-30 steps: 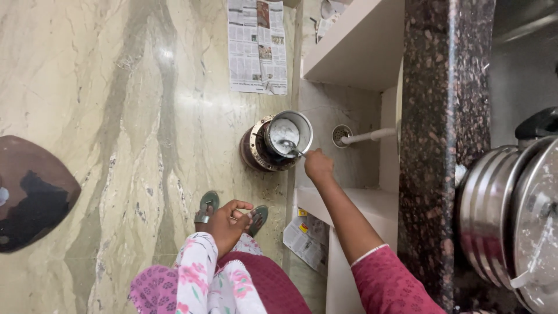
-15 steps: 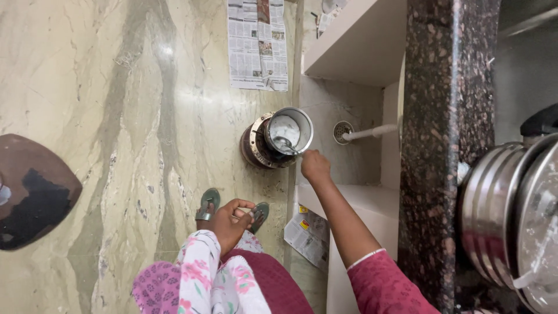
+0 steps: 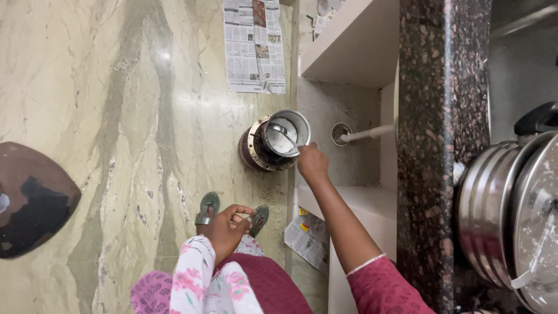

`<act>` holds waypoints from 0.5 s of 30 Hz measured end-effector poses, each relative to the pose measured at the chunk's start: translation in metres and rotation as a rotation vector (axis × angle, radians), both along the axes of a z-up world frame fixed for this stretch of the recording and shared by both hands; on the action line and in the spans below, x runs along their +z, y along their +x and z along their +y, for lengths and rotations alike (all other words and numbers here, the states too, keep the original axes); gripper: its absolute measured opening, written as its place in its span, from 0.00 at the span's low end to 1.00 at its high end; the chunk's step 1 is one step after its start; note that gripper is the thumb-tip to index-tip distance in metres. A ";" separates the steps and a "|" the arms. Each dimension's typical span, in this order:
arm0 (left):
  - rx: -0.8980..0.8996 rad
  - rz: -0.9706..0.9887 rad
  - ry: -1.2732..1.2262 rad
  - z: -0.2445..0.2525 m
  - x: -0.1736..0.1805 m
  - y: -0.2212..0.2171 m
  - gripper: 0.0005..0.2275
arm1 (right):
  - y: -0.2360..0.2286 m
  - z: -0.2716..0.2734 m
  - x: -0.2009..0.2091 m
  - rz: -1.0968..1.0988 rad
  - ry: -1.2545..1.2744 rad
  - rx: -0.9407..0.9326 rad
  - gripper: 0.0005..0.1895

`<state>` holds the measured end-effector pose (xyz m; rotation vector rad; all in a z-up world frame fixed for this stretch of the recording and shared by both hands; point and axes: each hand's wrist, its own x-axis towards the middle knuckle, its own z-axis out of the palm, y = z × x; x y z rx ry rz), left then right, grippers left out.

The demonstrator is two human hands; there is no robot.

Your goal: The person scoops white flour from a metal plate into a wet grinder jar set on the floor, using a spoon to transfer the flour, then ladles water from a pot over the plate and grinder area. The person works at a dark kitchen counter with a basin of water and cloths nearby.

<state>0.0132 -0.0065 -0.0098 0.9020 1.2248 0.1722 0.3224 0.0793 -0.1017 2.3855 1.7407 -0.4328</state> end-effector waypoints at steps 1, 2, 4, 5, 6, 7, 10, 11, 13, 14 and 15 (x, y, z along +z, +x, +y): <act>-0.004 0.001 0.001 0.000 -0.001 0.002 0.12 | 0.003 -0.002 -0.014 0.001 0.001 -0.004 0.15; 0.007 -0.006 0.008 -0.001 -0.002 0.003 0.12 | 0.005 -0.004 -0.029 -0.044 -0.014 0.031 0.13; 0.018 -0.012 0.017 -0.001 -0.002 0.005 0.12 | 0.006 -0.010 -0.046 -0.089 -0.028 0.066 0.12; 0.013 -0.011 0.028 0.000 -0.002 0.005 0.12 | 0.007 -0.013 -0.048 -0.106 -0.038 0.088 0.12; 0.012 -0.013 0.038 0.000 -0.002 0.008 0.12 | 0.009 -0.016 -0.050 -0.126 -0.049 0.112 0.12; 0.014 -0.016 0.038 0.001 0.001 0.008 0.12 | 0.014 -0.020 -0.045 -0.129 -0.049 0.114 0.12; 0.022 0.060 0.046 0.006 0.007 0.006 0.13 | 0.020 -0.019 -0.031 -0.114 -0.023 0.097 0.12; 0.015 0.056 0.030 0.007 0.009 0.005 0.13 | 0.020 -0.017 -0.025 -0.121 0.008 0.084 0.12; 0.005 0.050 0.011 0.008 0.011 0.004 0.13 | 0.023 -0.018 -0.024 -0.129 0.036 0.071 0.12; -0.017 0.045 -0.003 0.009 0.010 0.004 0.13 | 0.026 -0.017 -0.030 -0.162 0.062 0.075 0.12; -0.039 0.040 -0.017 0.010 0.010 0.004 0.12 | 0.029 -0.015 -0.035 -0.194 0.088 0.079 0.12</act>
